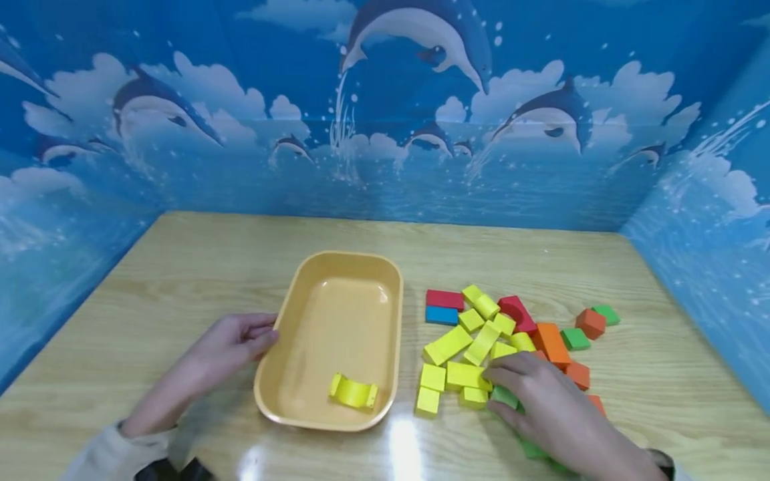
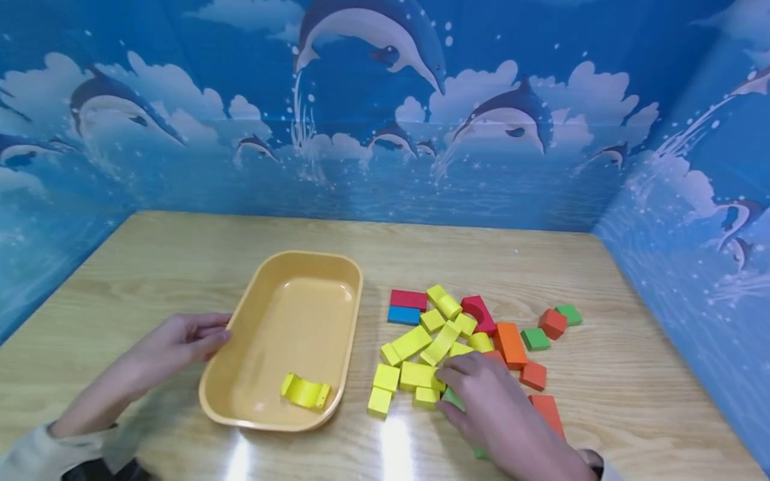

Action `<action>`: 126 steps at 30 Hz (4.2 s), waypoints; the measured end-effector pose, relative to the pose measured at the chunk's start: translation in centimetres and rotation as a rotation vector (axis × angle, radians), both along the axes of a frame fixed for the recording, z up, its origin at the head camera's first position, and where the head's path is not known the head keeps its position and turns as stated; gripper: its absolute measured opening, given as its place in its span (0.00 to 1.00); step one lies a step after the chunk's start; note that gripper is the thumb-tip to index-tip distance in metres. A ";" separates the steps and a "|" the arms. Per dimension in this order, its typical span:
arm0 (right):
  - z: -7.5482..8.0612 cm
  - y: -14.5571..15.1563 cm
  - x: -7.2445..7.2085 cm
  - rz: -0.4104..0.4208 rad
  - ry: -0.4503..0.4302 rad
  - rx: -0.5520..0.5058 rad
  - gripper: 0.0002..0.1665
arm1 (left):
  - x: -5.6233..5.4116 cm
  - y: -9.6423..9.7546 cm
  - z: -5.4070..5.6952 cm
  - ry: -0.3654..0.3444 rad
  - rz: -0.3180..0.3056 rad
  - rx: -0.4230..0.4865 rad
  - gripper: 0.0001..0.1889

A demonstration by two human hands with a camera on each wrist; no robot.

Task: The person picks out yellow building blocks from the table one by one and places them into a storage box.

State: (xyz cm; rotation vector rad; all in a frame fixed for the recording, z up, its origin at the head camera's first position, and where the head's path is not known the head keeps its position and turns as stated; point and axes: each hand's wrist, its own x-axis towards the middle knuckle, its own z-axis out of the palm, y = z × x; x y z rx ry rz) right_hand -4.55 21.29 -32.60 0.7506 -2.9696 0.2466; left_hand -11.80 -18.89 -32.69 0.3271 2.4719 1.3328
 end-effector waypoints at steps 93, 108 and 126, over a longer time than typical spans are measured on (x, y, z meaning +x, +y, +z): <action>0.7 -18.2 -0.7 0.212 -0.026 -0.046 0.10 | 0.5 0.3 -0.4 -0.238 -0.058 0.127 0.25; 2.5 -16.6 -1.1 0.147 0.048 -0.014 0.08 | 0.7 0.3 -0.7 -0.219 -0.066 0.153 0.25; 0.8 -6.8 1.4 -0.295 0.037 -0.038 0.12 | 0.5 0.3 -0.8 -0.226 -0.089 0.141 0.27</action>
